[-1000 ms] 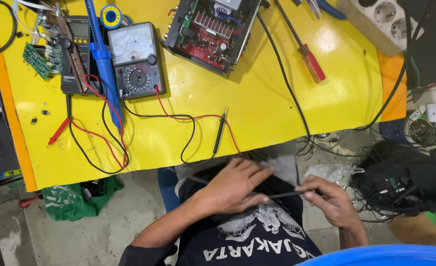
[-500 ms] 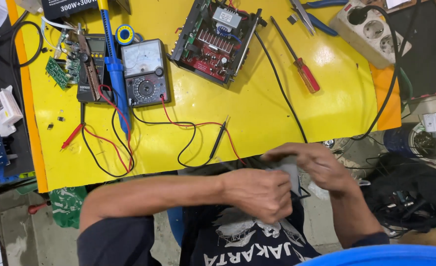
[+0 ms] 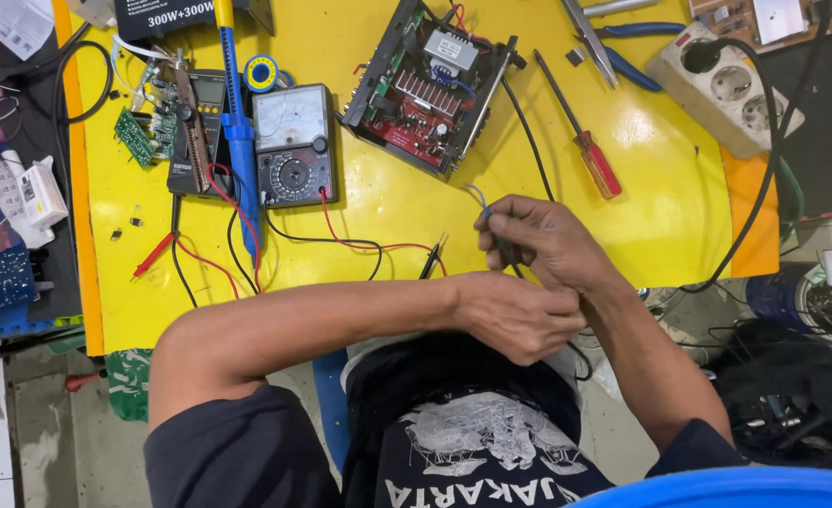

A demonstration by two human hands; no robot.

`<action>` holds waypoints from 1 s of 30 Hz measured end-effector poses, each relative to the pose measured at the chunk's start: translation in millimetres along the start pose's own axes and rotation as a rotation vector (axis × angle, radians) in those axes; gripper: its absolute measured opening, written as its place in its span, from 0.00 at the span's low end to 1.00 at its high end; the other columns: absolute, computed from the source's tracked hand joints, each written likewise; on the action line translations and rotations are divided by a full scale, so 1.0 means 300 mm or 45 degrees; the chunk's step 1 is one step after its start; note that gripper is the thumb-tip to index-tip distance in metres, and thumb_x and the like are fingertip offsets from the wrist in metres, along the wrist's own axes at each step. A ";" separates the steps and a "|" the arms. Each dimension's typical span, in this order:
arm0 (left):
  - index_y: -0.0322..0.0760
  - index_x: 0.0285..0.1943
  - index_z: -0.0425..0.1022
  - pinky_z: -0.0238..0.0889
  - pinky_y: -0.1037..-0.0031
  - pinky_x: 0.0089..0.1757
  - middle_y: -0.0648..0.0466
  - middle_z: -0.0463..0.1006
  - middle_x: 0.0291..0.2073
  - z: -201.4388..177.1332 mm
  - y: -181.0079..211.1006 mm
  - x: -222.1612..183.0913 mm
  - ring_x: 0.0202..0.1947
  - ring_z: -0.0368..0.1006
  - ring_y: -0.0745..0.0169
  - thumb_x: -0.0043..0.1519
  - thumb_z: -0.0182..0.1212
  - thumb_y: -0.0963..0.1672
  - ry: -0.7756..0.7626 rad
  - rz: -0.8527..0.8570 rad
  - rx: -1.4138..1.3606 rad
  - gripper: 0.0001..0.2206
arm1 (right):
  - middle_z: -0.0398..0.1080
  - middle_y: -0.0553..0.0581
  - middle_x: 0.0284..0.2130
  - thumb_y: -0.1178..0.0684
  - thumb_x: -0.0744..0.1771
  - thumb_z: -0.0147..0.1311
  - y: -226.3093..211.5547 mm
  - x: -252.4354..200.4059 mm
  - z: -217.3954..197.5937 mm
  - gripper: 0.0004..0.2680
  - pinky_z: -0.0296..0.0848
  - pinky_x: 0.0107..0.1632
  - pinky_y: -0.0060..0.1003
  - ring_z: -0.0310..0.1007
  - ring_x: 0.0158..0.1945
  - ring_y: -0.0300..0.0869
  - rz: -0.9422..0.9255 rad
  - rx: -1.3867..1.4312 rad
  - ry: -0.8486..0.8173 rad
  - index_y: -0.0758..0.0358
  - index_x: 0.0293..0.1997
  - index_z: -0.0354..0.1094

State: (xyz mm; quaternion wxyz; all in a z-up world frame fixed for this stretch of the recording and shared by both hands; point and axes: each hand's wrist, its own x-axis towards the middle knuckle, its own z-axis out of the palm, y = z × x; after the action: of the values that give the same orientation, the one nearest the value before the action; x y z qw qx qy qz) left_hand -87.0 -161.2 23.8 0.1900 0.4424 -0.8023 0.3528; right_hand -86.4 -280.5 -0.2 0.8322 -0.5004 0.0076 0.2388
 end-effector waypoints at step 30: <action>0.33 0.44 0.83 0.71 0.70 0.37 0.45 0.80 0.33 -0.158 -0.091 -0.209 0.34 0.77 0.49 0.66 0.60 0.38 0.149 -2.122 0.075 0.06 | 0.74 0.64 0.24 0.54 0.70 0.54 0.017 0.153 -0.027 0.07 0.58 0.17 0.26 0.66 0.14 0.36 -0.219 -0.197 0.348 0.68 0.46 0.65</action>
State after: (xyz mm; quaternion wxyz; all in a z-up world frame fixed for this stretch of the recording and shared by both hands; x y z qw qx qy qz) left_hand -30.6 -100.1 28.0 0.4184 0.8767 -0.1918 0.1398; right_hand -46.0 -267.4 -20.1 0.7997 -0.5897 0.0595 0.0964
